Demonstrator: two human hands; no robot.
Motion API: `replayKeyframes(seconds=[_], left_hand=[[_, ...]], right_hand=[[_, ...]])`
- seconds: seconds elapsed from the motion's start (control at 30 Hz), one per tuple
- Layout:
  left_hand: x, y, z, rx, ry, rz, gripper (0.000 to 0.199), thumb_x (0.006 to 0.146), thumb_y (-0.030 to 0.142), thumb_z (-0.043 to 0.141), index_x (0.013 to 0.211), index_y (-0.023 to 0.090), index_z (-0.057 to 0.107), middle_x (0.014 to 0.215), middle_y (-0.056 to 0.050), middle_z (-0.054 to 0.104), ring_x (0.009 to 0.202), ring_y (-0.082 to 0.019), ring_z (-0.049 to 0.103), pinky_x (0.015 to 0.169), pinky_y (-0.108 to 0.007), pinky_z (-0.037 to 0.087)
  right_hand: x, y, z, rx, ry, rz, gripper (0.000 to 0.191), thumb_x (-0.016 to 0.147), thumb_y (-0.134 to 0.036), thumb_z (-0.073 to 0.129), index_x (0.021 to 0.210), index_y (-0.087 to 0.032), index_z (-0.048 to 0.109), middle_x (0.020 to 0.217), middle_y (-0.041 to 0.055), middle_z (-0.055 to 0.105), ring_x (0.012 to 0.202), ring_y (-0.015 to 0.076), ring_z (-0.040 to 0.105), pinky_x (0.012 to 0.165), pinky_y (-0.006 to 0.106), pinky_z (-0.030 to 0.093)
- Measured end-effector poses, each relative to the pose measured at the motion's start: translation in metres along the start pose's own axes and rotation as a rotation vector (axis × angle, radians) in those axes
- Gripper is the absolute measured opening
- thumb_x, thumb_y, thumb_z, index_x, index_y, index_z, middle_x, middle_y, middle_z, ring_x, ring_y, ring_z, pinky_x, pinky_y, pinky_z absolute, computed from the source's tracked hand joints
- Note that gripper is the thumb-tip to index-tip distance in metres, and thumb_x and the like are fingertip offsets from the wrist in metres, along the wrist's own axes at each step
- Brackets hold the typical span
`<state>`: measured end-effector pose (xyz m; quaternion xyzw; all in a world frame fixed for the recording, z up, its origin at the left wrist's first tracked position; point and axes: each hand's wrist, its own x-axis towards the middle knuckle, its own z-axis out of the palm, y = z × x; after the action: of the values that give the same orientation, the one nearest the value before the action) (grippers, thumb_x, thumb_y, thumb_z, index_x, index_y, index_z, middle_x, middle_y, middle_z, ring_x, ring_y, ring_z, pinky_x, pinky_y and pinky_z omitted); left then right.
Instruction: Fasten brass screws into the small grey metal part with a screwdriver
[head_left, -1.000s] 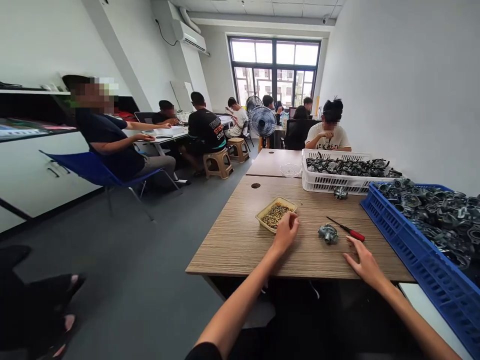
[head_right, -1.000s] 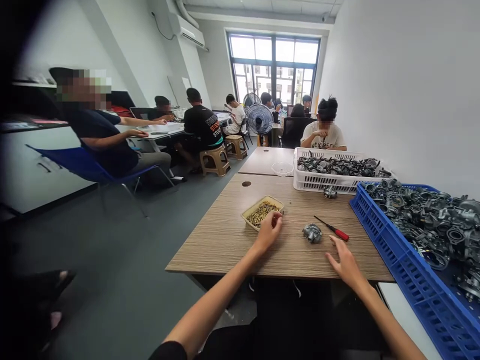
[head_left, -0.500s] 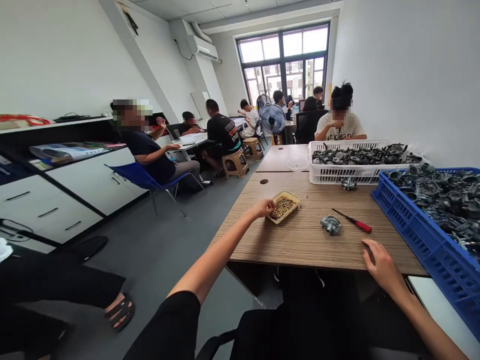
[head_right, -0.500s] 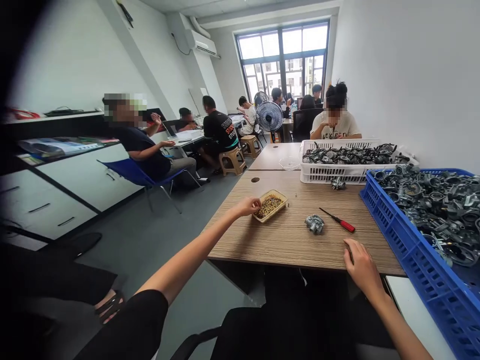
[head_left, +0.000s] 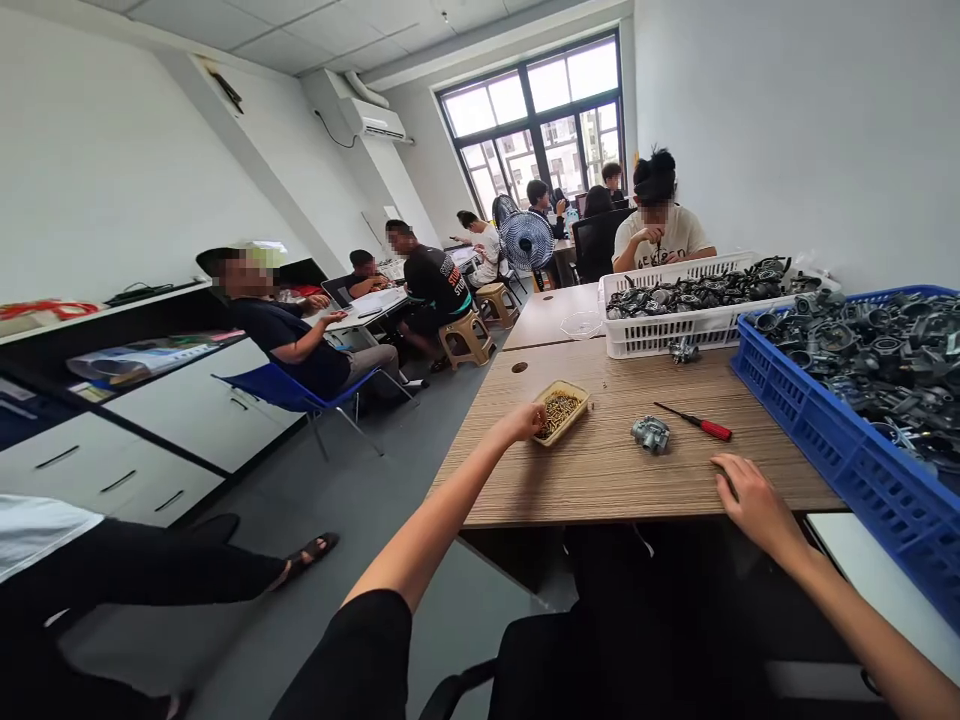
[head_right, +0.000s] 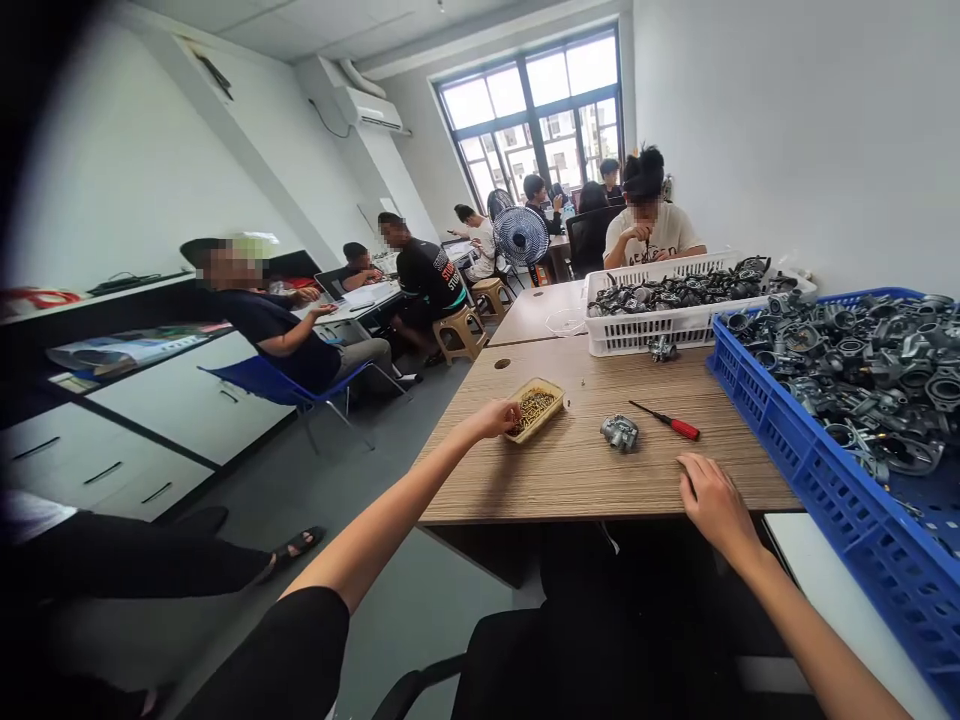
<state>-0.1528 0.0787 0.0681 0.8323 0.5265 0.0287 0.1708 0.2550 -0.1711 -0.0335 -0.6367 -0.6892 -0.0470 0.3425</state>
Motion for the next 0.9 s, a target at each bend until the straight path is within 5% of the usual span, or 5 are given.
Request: replayKeyframes(seconds=[0.9], left_hand=[[-0.0054, 0.0032, 0.0038, -0.001, 0.043, 0.008, 0.012, 0.071, 0.01, 0.069, 0.078, 0.02, 0.068, 0.075, 0.0, 0.069, 0.072, -0.016, 0.062, 0.064, -0.023, 0.045]], right_hand=[[0.0004, -0.0075, -0.0067, -0.01, -0.009, 0.014, 0.036, 0.102, -0.028, 0.04, 0.121, -0.021, 0.071, 0.119, 0.0128, 0.076, 0.113, 0.0305, 0.07, 0.101, 0.047, 0.058]])
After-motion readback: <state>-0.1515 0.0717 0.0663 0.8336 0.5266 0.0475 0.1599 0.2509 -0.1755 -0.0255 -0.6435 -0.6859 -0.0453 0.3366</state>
